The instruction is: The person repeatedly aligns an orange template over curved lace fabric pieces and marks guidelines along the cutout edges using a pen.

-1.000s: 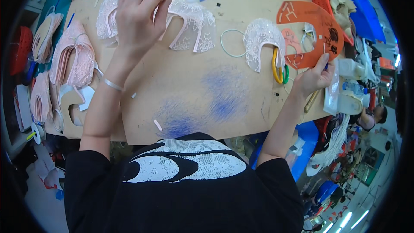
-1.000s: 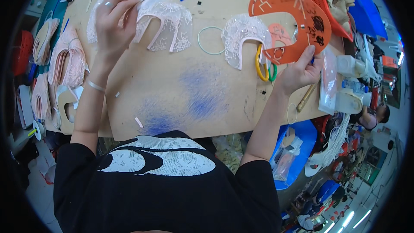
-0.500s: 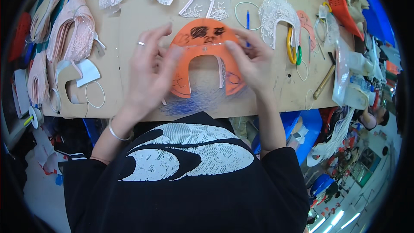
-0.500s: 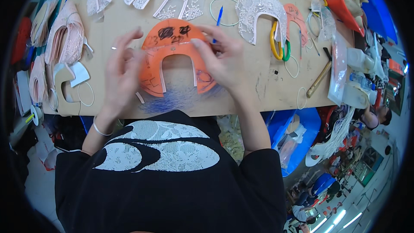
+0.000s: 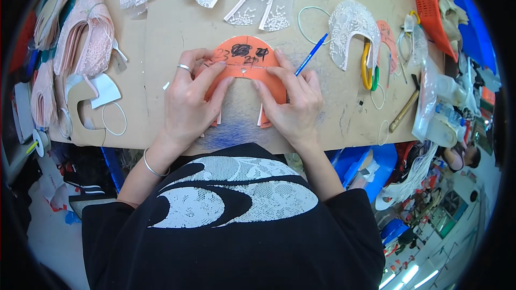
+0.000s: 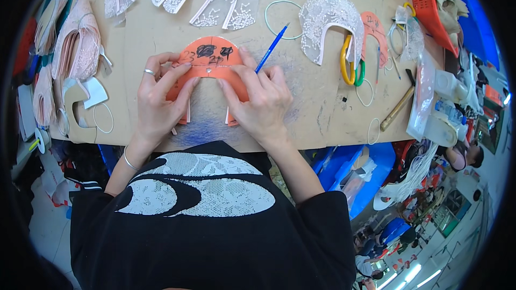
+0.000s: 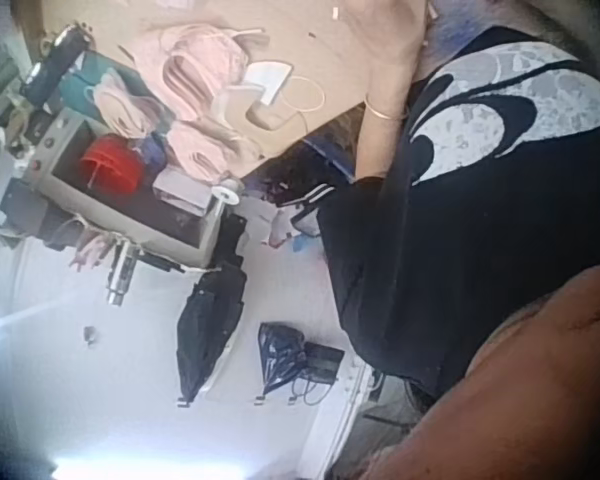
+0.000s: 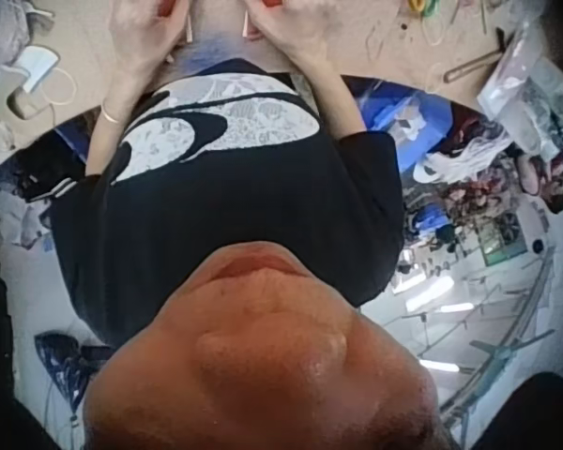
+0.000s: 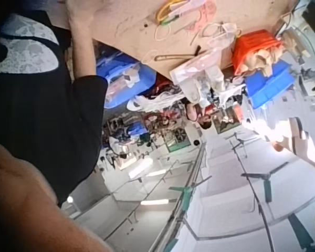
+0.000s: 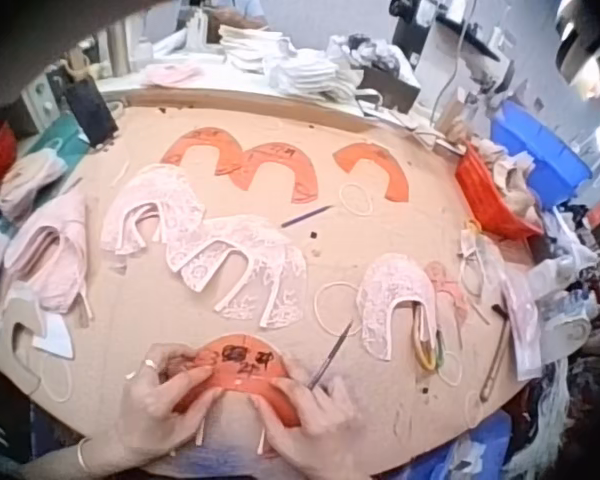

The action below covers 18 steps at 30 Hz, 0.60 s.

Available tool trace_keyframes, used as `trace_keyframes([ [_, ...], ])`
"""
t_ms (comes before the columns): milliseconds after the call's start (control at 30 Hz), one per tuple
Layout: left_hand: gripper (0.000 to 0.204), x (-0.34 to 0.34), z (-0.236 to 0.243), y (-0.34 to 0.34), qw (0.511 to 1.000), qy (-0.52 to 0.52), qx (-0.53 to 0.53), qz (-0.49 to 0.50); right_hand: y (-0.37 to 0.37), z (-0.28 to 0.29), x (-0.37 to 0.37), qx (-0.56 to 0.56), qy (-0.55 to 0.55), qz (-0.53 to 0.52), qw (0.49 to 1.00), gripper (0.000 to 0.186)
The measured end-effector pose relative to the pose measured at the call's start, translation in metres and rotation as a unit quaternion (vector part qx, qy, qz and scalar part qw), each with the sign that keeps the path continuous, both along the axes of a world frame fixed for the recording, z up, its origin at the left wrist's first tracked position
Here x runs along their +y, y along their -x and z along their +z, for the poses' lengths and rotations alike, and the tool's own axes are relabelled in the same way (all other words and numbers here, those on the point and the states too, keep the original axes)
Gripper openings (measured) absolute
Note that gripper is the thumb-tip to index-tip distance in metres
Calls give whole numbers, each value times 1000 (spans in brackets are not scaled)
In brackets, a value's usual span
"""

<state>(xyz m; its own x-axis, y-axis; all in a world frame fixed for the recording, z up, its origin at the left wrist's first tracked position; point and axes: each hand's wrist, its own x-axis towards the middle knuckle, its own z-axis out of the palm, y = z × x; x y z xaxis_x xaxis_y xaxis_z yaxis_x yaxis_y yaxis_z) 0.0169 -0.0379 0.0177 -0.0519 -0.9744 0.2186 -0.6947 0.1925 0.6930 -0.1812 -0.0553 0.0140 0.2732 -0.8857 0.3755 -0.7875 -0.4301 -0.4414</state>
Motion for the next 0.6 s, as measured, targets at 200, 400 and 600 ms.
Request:
trace_keyframes([
  [200, 11, -8, -5, -2, 997, 44, 60, 9, -2, 2, 0, -40, -33, -49, 997, 37],
  [400, 9, -5, -6, -4, 998, 34, 45, -3, 33, 39, -43, -406, -197, 5, 892, 35],
  [600, 8, -8, -5, -3, 998, 34, 51, -10, 33, 65, -48, -436, -322, 92, 836, 35],
])
